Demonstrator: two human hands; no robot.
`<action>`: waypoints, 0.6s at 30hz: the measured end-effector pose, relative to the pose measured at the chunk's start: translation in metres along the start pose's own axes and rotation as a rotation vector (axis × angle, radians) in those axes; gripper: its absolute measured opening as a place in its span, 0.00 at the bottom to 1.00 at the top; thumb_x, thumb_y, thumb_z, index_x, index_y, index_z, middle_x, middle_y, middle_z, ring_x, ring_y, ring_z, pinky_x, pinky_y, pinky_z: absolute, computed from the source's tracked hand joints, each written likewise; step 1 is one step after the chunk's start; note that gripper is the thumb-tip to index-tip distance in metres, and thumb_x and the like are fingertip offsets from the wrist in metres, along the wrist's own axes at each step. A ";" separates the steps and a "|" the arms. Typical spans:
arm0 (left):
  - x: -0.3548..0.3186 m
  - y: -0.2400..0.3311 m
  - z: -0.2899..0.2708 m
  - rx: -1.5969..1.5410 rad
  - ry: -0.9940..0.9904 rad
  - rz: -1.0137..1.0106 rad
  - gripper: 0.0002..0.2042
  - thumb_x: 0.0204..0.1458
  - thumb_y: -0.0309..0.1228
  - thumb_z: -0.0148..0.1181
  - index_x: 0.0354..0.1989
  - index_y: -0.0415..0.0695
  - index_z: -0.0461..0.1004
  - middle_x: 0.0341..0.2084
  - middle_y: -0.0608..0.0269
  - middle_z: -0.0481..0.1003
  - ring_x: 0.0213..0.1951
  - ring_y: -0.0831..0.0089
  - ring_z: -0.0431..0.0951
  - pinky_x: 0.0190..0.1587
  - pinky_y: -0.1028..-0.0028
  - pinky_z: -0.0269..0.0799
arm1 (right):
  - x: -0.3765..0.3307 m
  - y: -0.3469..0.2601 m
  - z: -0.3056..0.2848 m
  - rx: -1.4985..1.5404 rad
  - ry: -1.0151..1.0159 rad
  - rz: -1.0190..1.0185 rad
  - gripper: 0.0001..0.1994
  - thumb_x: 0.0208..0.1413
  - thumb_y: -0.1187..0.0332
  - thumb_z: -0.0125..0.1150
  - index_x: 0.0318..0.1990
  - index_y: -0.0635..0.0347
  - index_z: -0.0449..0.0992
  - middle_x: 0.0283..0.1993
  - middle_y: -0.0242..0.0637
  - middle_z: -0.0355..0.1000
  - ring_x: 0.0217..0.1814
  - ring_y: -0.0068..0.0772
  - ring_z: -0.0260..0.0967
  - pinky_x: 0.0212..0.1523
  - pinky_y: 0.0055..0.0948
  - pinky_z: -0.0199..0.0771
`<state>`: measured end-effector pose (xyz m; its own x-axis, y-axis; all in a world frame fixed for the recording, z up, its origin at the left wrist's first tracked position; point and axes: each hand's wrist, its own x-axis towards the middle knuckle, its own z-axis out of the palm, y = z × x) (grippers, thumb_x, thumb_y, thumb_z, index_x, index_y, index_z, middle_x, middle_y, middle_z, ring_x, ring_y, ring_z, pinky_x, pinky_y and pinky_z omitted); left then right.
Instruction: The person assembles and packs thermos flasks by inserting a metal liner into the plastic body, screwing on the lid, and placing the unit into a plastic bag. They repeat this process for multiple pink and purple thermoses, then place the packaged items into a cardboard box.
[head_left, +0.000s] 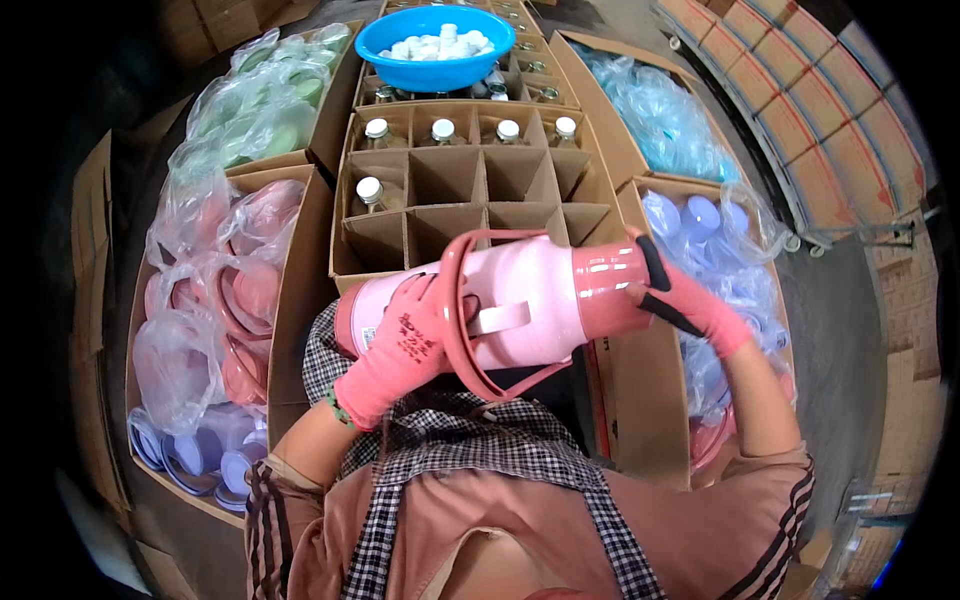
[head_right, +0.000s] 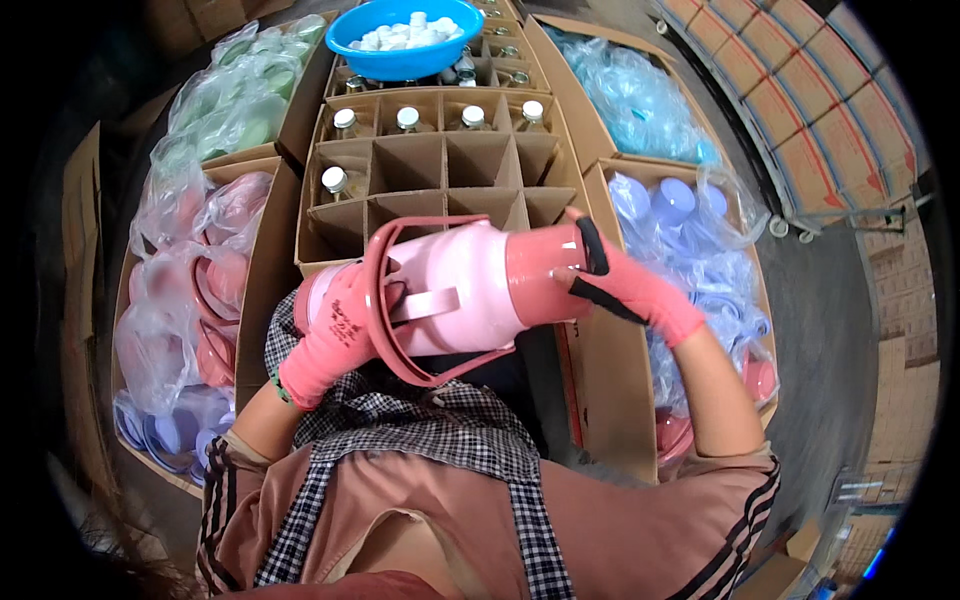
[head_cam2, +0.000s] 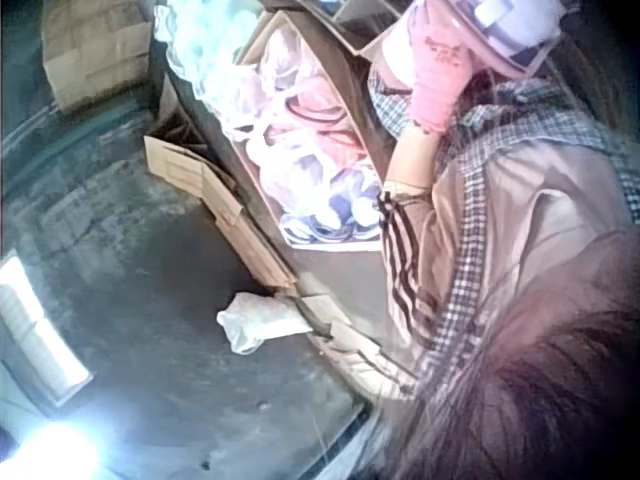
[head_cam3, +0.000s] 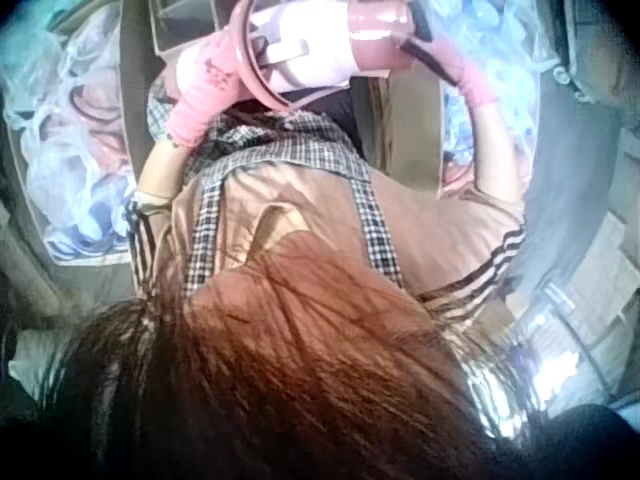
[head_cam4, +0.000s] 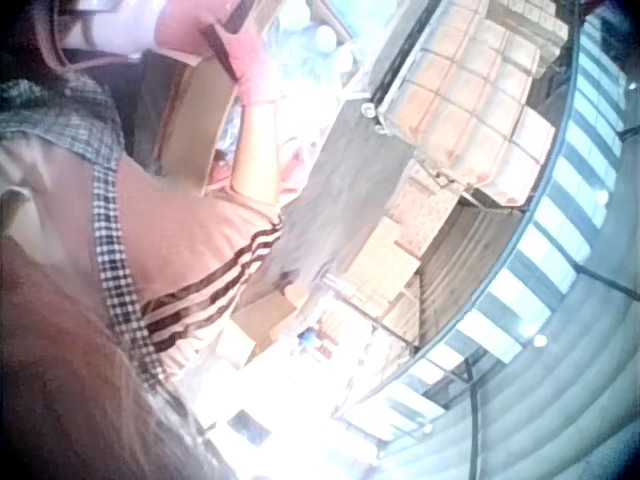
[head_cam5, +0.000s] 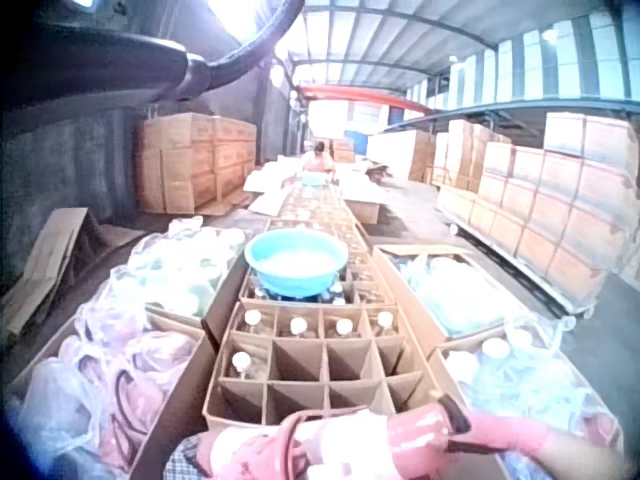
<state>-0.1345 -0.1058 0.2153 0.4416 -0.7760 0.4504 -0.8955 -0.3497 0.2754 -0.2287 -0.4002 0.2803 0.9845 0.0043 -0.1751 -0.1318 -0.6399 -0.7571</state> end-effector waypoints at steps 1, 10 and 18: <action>-0.001 0.000 0.000 0.025 -0.084 0.018 0.14 0.39 0.37 0.54 0.34 0.44 0.69 0.34 0.54 0.67 0.36 0.61 0.66 0.42 0.64 0.60 | 0.001 0.002 -0.001 0.162 -0.013 0.296 0.31 0.47 0.55 0.55 0.56 0.59 0.54 0.49 0.45 0.61 0.49 0.42 0.60 0.49 0.30 0.60; 0.015 0.055 0.005 0.025 -0.067 -0.183 0.24 0.40 0.44 0.52 0.41 0.37 0.65 0.50 0.46 0.55 0.44 0.54 0.62 0.47 0.58 0.56 | 0.003 -0.126 0.044 -0.538 0.067 -0.535 0.26 0.39 0.59 0.58 0.46 0.65 0.63 0.48 0.48 0.60 0.50 0.48 0.58 0.45 0.38 0.61; -0.024 0.042 0.063 -0.290 0.024 0.787 0.12 0.44 0.30 0.45 0.37 0.41 0.67 0.35 0.56 0.68 0.39 0.64 0.68 0.46 0.69 0.63 | 0.066 -0.116 0.106 -0.843 -0.421 -0.291 0.26 0.40 0.52 0.56 0.40 0.65 0.65 0.37 0.45 0.65 0.40 0.46 0.64 0.41 0.37 0.64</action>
<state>-0.1857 -0.1349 0.1631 -0.3023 -0.7245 0.6195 -0.8940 0.4409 0.0794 -0.1608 -0.2448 0.2897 0.8228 0.4169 -0.3863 0.3953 -0.9081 -0.1380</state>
